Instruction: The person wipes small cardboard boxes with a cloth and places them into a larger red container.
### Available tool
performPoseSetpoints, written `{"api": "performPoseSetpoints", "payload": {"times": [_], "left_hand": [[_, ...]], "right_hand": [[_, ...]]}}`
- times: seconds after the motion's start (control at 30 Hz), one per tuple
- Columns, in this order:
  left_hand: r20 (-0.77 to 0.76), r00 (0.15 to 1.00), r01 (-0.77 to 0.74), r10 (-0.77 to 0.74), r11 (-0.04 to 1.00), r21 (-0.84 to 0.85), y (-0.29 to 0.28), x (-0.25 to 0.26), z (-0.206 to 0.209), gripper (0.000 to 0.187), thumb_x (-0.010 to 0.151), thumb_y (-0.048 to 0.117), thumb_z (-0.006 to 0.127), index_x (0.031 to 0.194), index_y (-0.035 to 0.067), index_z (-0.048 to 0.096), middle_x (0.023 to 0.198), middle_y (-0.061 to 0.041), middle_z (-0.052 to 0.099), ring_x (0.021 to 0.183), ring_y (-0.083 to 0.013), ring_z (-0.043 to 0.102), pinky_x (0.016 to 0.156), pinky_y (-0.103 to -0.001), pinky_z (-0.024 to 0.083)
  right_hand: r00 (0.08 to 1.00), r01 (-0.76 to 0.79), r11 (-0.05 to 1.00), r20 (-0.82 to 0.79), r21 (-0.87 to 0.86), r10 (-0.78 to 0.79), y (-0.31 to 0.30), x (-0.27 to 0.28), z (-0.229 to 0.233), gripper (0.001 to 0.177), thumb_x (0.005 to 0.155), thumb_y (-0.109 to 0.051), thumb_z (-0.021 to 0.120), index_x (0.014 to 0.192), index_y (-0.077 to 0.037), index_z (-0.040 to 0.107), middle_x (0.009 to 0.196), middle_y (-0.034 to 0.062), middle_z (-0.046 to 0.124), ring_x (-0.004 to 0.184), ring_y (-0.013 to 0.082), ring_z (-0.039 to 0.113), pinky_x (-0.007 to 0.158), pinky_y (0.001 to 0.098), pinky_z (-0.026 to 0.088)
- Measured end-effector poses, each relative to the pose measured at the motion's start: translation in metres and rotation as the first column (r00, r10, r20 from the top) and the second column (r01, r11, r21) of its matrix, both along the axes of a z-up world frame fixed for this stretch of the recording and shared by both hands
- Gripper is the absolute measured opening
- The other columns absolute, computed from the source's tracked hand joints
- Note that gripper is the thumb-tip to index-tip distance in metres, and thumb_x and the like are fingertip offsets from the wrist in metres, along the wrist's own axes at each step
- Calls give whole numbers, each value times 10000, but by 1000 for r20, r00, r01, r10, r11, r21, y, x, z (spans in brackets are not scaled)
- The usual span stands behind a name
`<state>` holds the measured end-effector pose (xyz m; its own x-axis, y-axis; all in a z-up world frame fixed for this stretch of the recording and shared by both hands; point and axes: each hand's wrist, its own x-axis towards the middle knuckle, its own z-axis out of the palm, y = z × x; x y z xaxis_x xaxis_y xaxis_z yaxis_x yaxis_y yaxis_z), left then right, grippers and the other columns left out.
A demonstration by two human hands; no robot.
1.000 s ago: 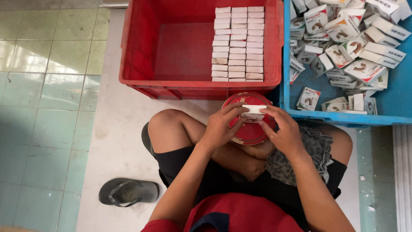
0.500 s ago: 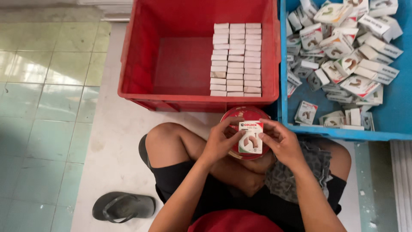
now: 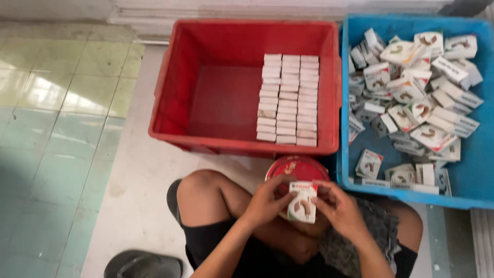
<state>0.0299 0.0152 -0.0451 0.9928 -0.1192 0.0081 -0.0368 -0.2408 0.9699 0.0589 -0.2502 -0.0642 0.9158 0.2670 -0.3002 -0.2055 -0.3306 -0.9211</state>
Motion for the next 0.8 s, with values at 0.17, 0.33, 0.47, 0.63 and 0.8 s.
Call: {"api": "performPoseSetpoints", "payload": {"times": [0.17, 0.33, 0.47, 0.63, 0.8], "left_hand": [[-5, 1000, 27, -27, 999, -37, 25, 26, 51, 355, 1053, 267, 807, 1386, 151, 763, 1362, -20, 826, 1154, -145, 763, 1011, -296, 582], [100, 992, 79, -74, 996, -42, 69, 91, 106, 336, 1099, 224, 793, 1424, 174, 722, 1158, -5, 734, 998, -127, 726, 870, -284, 618], [191, 972, 120, -139, 987, 108, 115, 162, 107, 398, 1064, 175, 814, 1431, 102, 679, 1349, -87, 781, 1061, -187, 811, 895, -317, 685], [-37, 977, 211, -210, 976, 43, 162, 219, 63, 401, 974, 33, 835, 1357, -21, 730, 1186, -306, 778, 1080, -518, 826, 828, -571, 724], [-277, 884, 433, -377, 882, 184, 172, 236, -11, 431, 920, 143, 894, 1314, 21, 772, 1213, -248, 815, 1168, -477, 805, 990, -581, 670]], "right_hand": [[985, -18, 997, -172, -72, 5, 17, 30, 56, 479, 954, -170, 879, 1427, -172, 801, 1296, 65, 913, 1122, 178, 872, 961, 333, 703], [973, -96, 967, 182, -234, 141, 47, 97, 114, 390, 924, -243, 906, 1292, -155, 809, 1255, 12, 893, 1149, 127, 837, 1001, 277, 664], [935, -161, 903, 232, -399, 269, 91, 170, 125, 438, 931, -260, 921, 1308, -142, 733, 1207, 21, 876, 1006, 146, 862, 949, 306, 672], [926, -307, 915, 140, -262, 351, 146, 227, 86, 449, 904, 22, 886, 1306, -63, 705, 1181, 263, 822, 1096, 445, 840, 894, 488, 726], [756, -583, 604, -90, -543, 649, 167, 237, 30, 561, 973, -257, 843, 1453, -203, 558, 1252, 172, 865, 1215, 416, 822, 1089, 603, 650]]}}
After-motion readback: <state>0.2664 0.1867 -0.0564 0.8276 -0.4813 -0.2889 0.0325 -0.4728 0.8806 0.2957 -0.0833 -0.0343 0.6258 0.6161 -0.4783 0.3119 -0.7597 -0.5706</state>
